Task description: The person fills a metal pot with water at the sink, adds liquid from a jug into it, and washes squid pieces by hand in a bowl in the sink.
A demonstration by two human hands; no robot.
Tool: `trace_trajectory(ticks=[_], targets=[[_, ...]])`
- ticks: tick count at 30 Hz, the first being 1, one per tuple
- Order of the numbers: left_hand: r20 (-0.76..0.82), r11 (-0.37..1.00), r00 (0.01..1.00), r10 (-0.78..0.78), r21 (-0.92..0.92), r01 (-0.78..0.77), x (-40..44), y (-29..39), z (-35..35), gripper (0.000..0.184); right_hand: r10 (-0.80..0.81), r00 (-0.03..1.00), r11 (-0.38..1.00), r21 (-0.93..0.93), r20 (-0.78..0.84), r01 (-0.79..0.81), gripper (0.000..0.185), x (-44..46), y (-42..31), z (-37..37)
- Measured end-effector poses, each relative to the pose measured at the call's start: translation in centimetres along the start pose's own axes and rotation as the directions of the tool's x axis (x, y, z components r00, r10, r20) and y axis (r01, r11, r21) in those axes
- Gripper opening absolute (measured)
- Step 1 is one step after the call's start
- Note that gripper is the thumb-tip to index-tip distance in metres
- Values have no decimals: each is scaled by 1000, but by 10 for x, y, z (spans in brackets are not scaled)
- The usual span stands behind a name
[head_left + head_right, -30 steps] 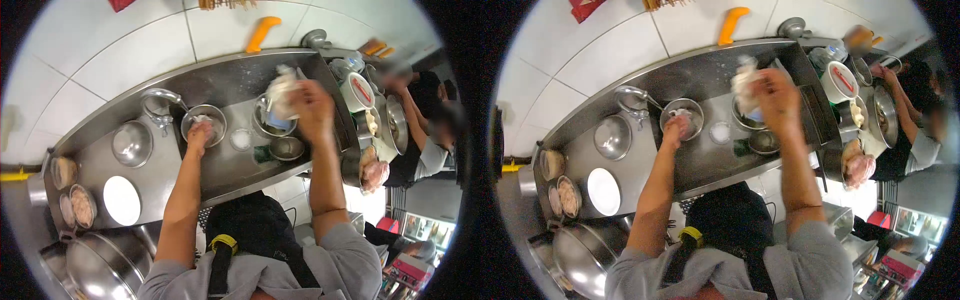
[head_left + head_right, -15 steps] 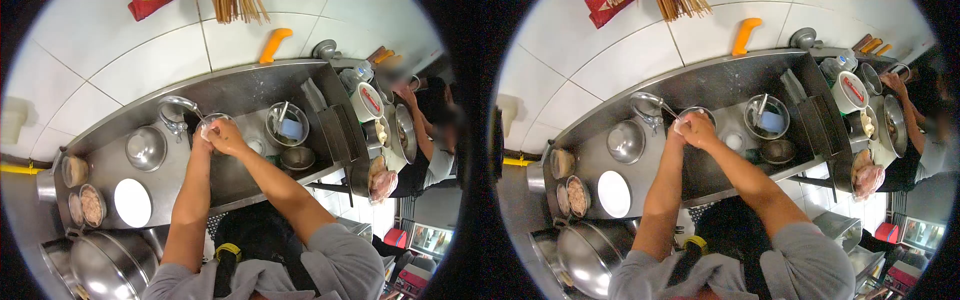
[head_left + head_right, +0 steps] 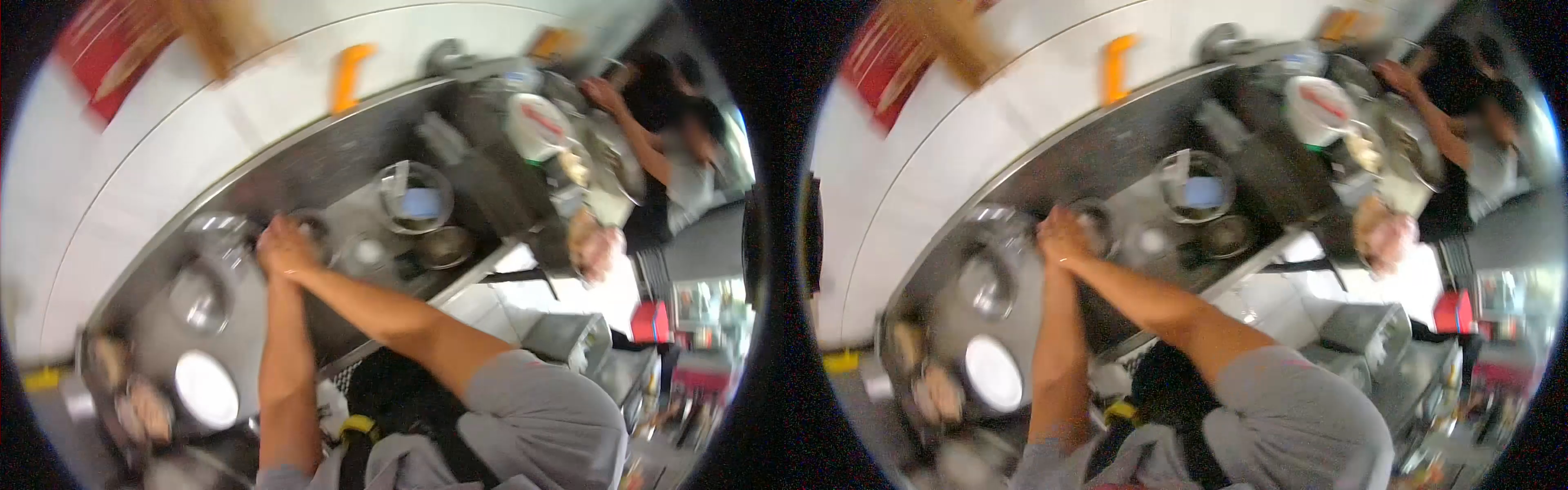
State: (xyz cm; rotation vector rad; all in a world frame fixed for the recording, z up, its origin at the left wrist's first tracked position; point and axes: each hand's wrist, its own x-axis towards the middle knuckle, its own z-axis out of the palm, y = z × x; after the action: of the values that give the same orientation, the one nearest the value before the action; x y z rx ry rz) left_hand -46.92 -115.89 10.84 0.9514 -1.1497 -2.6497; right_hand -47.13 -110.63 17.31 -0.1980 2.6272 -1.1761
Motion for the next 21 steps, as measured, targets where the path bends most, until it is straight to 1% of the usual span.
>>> trace_trajectory(ticks=[1, 2, 3, 4, 5, 6, 7, 8, 9, 10, 11, 12, 13, 14, 15, 16, 18, 19, 21], targets=[[21, 1000, 1000, -13, 28, 13, 5, 1, 3, 30, 132, 988, 918, 386, -83, -91, 44, 13, 20, 10], [20, 998, 1000, -18, 67, 17, 7, -2, 6, 29, -16, 992, 783, 618, 125, -66, 42, 32, 41, 6], [25, 993, 1000, 1, 119, -4, 3, -1, 9, 28, -163, 931, 597, 784, 326, -170, 43, 50, 62, 1], [59, 982, 996, 63, 177, -73, -5, 2, 11, 27, -329, 737, 264, 807, 590, -528, 43, 59, 72, -8], [145, 950, 970, 195, 219, -224, -19, 5, 18, 31, -287, 736, 226, 790, 613, -570, 45, 52, 72, -26], [221, 894, 920, 324, 245, -374, -27, 4, 17, 37, -253, 722, 183, 764, 644, -618, 47, 43, 67, -42], [270, 870, 903, 335, 278, -406, -28, 5, 10, 40, -358, 726, 256, 810, 587, -528, 40, 46, 70, -42], [315, 840, 883, 349, 311, -444, -24, 8, -2, 43, -224, 838, 553, 773, 498, -312, 37, 45, 72, -47], [358, 804, 860, 364, 345, -484, -26, 13, -6, 47, -140, 925, 799, 592, 354, -106, 33, 47, 71, -52], [397, 767, 845, 358, 391, -509, -29, 14, -7, 50, -120, 977, 952, 299, 177, 63, 30, 49, 67, -56], [436, 727, 828, 352, 430, -536, -35, 15, -1, 52, -171, 941, 967, 234, 293, 103, 25, 54, 57, -55], [476, 684, 810, 342, 465, -562, -39, 14, 2, 54, -245, 937, 941, 294, 248, 168, 27, 47, 52, -59], [512, 796, 831, 220, 398, -456, 5, -2, -46, 60, -320, 927, 906, 351, 198, 237, 29, 37, 47, -61], [495, 771, 840, 222, 438, -462, 3, -2, -46, 56, -394, 907, 861, 403, 145, 310, 30, 31, 44, -62], [476, 744, 850, 226, 478, -466, 2, 1, -47, 54, -395, 912, 823, 483, 108, 299, 36, 31, 44, -63], [456, 716, 860, 230, 519, -467, 3, 4, -47, 53, -340, 938, 840, 470, 63, 273, 37, 30, 42, -65], [387, 675, 875, 291, 565, -474, -17, 21, -29, 48, -229, 973, 869, 445, -26, 216, 40, 29, 39, -71], [353, 655, 880, 318, 589, -473, -30, 29, -16, 45, -233, 972, 873, 433, -28, 222, 41, 28, 37, -75], [474, 448, 816, 331, 682, -578, -48, 39, 7, 42, -240, 970, 882, 410, -31, 231, 43, 28, 33, -80]])
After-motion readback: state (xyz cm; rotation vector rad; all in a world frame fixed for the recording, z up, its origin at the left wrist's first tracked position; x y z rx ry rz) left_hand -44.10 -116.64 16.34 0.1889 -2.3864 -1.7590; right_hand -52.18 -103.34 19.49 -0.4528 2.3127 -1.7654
